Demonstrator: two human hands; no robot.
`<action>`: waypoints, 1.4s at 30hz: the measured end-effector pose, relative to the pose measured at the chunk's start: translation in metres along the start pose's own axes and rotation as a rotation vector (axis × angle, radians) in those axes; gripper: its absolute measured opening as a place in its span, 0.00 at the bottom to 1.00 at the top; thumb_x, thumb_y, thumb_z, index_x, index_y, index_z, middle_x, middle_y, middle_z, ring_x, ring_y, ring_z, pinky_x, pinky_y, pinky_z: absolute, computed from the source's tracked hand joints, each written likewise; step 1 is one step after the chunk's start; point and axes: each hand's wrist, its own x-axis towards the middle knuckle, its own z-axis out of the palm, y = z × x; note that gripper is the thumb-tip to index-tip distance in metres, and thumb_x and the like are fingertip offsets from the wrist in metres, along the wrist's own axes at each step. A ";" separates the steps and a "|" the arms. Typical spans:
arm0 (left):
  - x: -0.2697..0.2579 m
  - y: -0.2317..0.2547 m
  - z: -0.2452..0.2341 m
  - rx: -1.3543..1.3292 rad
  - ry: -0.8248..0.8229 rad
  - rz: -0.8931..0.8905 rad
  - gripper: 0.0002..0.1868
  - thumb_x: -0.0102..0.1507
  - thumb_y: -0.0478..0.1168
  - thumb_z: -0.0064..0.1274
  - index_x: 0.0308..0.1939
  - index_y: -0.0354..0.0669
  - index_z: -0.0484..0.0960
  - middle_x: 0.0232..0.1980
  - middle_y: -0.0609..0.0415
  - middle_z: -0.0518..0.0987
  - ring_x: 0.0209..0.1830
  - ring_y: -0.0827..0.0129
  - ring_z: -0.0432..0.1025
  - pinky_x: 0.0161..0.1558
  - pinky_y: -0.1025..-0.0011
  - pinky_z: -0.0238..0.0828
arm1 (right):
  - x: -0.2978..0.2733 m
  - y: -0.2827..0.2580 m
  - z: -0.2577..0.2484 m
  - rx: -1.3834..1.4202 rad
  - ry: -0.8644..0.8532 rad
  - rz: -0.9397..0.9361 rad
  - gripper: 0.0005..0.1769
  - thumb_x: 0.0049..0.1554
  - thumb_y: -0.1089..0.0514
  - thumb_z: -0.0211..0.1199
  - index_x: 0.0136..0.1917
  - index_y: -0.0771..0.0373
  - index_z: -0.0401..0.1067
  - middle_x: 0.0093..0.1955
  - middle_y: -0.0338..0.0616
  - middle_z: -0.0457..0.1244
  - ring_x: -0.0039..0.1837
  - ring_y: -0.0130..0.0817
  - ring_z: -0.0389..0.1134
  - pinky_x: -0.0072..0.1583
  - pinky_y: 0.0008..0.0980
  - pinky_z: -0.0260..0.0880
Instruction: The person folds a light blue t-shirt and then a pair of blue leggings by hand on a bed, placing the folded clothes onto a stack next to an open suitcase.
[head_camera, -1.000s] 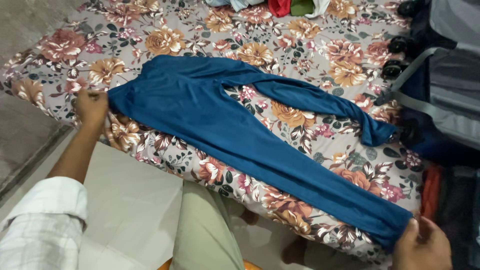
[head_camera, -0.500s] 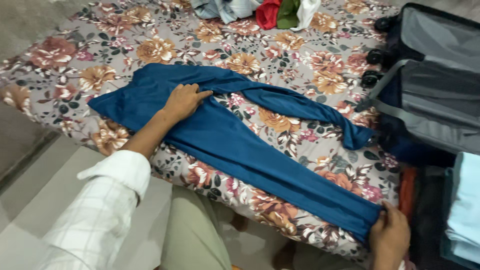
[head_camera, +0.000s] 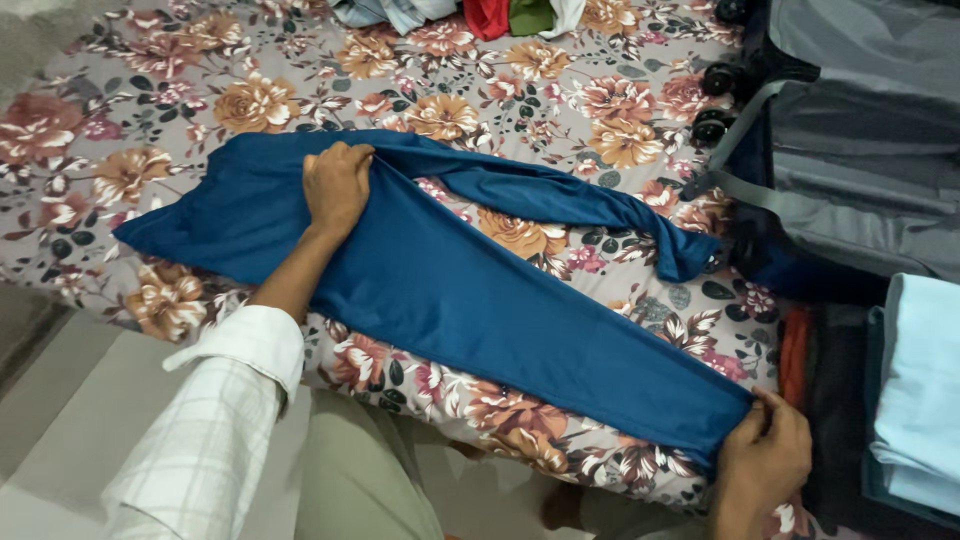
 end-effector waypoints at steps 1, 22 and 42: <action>-0.002 0.003 0.005 0.004 0.017 0.000 0.06 0.67 0.40 0.60 0.46 0.50 0.88 0.37 0.53 0.77 0.39 0.59 0.73 0.45 0.58 0.63 | 0.001 -0.003 0.000 -0.011 0.008 0.007 0.08 0.66 0.66 0.61 0.56 0.61 0.78 0.54 0.49 0.69 0.57 0.47 0.71 0.61 0.40 0.71; -0.034 -0.008 0.049 0.137 -0.113 0.043 0.11 0.69 0.38 0.58 0.55 0.44 0.85 0.48 0.50 0.79 0.51 0.54 0.72 0.53 0.55 0.67 | 0.015 -0.023 -0.020 0.042 -0.122 0.067 0.12 0.64 0.64 0.59 0.60 0.65 0.77 0.58 0.54 0.69 0.60 0.51 0.71 0.62 0.42 0.70; -0.101 0.109 -0.071 -0.139 -0.607 0.211 0.41 0.67 0.66 0.39 0.77 0.46 0.61 0.80 0.40 0.57 0.81 0.49 0.49 0.75 0.44 0.38 | 0.011 -0.048 -0.102 0.308 -0.381 0.504 0.18 0.62 0.56 0.62 0.63 0.63 0.76 0.44 0.51 0.72 0.43 0.44 0.72 0.46 0.38 0.71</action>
